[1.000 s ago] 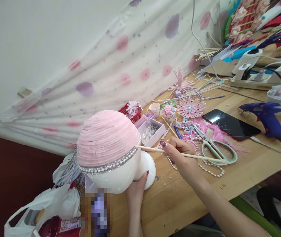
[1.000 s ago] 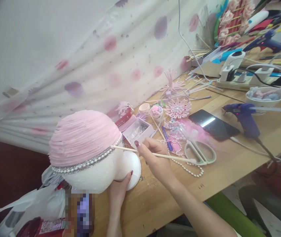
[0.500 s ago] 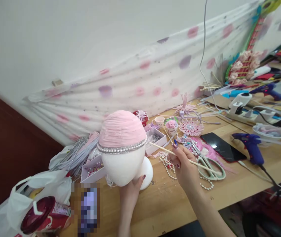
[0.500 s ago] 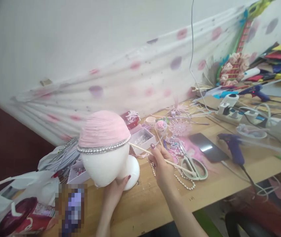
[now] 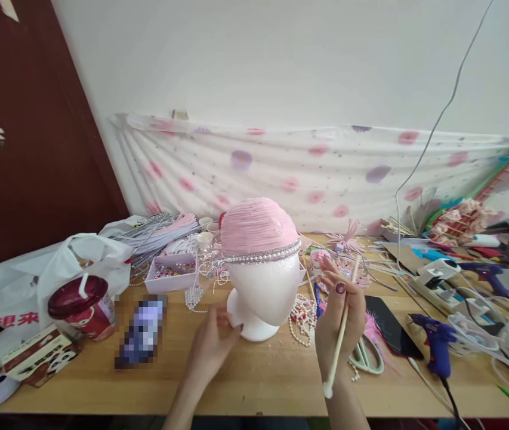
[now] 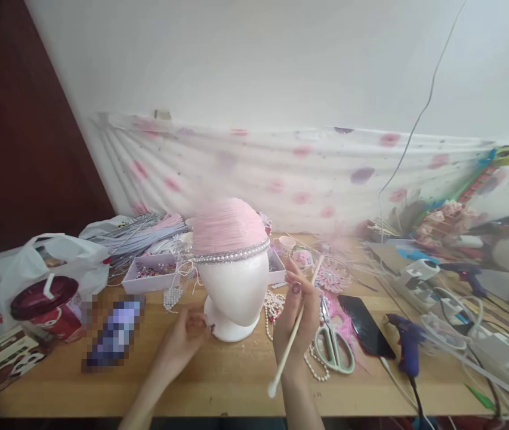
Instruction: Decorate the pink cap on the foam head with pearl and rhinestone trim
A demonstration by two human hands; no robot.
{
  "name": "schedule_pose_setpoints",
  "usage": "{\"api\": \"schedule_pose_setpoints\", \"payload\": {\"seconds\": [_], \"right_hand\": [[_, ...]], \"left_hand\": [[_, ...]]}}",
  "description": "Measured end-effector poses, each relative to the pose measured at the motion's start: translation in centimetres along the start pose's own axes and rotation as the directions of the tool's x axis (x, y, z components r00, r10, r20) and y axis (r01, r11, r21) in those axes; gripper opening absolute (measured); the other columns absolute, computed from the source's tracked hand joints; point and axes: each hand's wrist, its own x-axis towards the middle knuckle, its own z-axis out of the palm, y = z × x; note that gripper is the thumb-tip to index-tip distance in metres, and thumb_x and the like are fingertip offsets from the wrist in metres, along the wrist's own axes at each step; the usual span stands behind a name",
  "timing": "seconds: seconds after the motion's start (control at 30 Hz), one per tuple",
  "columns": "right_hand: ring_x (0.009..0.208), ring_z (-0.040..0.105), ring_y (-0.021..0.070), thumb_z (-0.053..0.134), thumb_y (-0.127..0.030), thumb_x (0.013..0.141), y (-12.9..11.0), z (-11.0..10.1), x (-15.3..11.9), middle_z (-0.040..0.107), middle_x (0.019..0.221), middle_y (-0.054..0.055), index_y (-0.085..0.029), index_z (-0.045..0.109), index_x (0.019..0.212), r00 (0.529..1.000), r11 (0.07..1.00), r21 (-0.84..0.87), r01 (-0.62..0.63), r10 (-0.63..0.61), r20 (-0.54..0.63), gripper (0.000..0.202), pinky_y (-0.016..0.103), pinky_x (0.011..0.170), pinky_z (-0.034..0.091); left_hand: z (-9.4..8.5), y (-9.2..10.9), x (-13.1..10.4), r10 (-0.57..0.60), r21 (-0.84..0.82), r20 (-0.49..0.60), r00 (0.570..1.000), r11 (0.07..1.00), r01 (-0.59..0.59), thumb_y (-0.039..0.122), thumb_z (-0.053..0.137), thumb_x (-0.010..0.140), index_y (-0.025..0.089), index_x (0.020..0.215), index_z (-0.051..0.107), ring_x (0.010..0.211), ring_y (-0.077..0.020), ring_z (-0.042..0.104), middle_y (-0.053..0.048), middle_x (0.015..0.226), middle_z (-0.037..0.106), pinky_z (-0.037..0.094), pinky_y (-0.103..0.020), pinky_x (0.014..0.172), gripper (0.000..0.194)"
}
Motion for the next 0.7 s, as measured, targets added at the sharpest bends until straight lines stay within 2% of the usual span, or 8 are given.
{"api": "schedule_pose_setpoints", "payload": {"seconds": [0.07,0.13,0.2,0.27,0.4,0.57,0.67,0.7], "right_hand": [[0.129,0.065,0.0279,0.062,-0.027,0.098,-1.1,0.6,0.8,0.073,0.13,0.009,-0.023,0.064,0.107,0.957,0.959,-0.035,0.28,-0.276,0.091,0.009,0.055,0.109,0.048],[0.135,0.059,0.0278,0.066,-0.019,0.095,-1.7,1.5,1.4,0.07,0.134,0.01,-0.024,0.059,0.116,0.84,0.853,-0.091,0.514,-0.479,0.254,0.023,0.055,0.111,0.045],[0.141,0.052,0.0293,0.07,-0.019,0.093,-1.7,2.5,1.6,0.07,0.135,0.013,-0.023,0.056,0.123,0.72,0.722,-0.177,0.668,-0.568,0.399,0.033,0.055,0.111,0.043],[0.14,0.048,0.0306,0.07,-0.021,0.094,-1.2,3.4,1.5,0.072,0.131,0.014,-0.022,0.055,0.124,0.659,0.632,-0.242,0.737,-0.59,0.466,0.033,0.055,0.11,0.04],[0.126,0.053,0.0306,0.069,-0.023,0.096,-0.2,4.2,1.0,0.076,0.12,0.011,-0.024,0.056,0.117,0.647,0.588,-0.284,0.757,-0.614,0.452,0.024,0.053,0.105,0.038],[0.116,0.055,0.0277,0.07,-0.025,0.096,-0.1,3.6,0.8,0.076,0.113,0.007,-0.025,0.058,0.107,0.641,0.568,-0.303,0.765,-0.628,0.442,0.016,0.047,0.099,0.04],[0.107,0.061,0.0244,0.072,-0.025,0.095,-0.3,3.2,1.0,0.076,0.106,0.002,-0.027,0.058,0.102,0.631,0.558,-0.295,0.776,-0.675,0.383,0.016,0.048,0.103,0.039],[0.105,0.062,0.0239,0.072,-0.026,0.094,-0.3,3.0,1.1,0.075,0.106,0.002,-0.027,0.058,0.101,0.636,0.563,-0.295,0.772,-0.684,0.358,0.016,0.049,0.103,0.04]], "left_hand": [[-1.4,0.2,1.7,0.003,-0.055,-0.029,1.0,0.999,-0.005,0.048,0.074,0.075,0.02,0.135,0.04,0.124,-0.0335,0.065,-0.017,0.13,0.062,0.048,-0.054,0.109,0.075],[-2.4,0.9,3.3,0.024,-0.113,0.013,1.0,0.993,-0.023,0.053,0.082,0.068,0.023,0.149,0.022,0.137,-0.0361,0.055,-0.021,0.149,0.047,0.044,-0.055,0.114,0.105],[-3.0,1.8,4.5,0.06,-0.171,0.096,0.994,0.984,-0.043,0.055,0.088,0.062,0.028,0.154,0.009,0.142,-0.0367,0.05,-0.022,0.158,0.037,0.042,-0.055,0.117,0.124],[-3.3,2.6,5.4,0.098,-0.221,0.165,0.981,0.973,-0.06,0.054,0.091,0.06,0.031,0.154,0.003,0.148,-0.0361,0.044,-0.021,0.162,0.032,0.036,-0.056,0.121,0.131],[-3.4,3.7,6.2,0.133,-0.293,0.275,0.952,0.955,-0.049,0.049,0.091,0.063,0.03,0.154,0.001,0.153,-0.0358,0.036,-0.022,0.165,0.031,0.029,-0.058,0.125,0.13],[-2.5,3.6,6.5,0.125,-0.345,0.445,0.887,0.938,0.041,0.051,0.088,0.064,0.031,0.154,0.001,0.148,-0.034,0.046,-0.021,0.161,0.041,0.038,-0.058,0.12,0.127],[-1.8,3.5,6.7,0.114,-0.327,0.493,0.862,0.943,0.062,0.05,0.09,0.059,0.03,0.156,0.0,0.146,-0.0347,0.049,-0.021,0.159,0.045,0.045,-0.056,0.115,0.134],[-1.6,3.5,6.8,0.11,-0.311,0.495,0.862,0.949,0.058,0.048,0.092,0.057,0.028,0.156,0.005,0.144,-0.0353,0.051,-0.022,0.158,0.047,0.047,-0.055,0.113,0.134]]}}
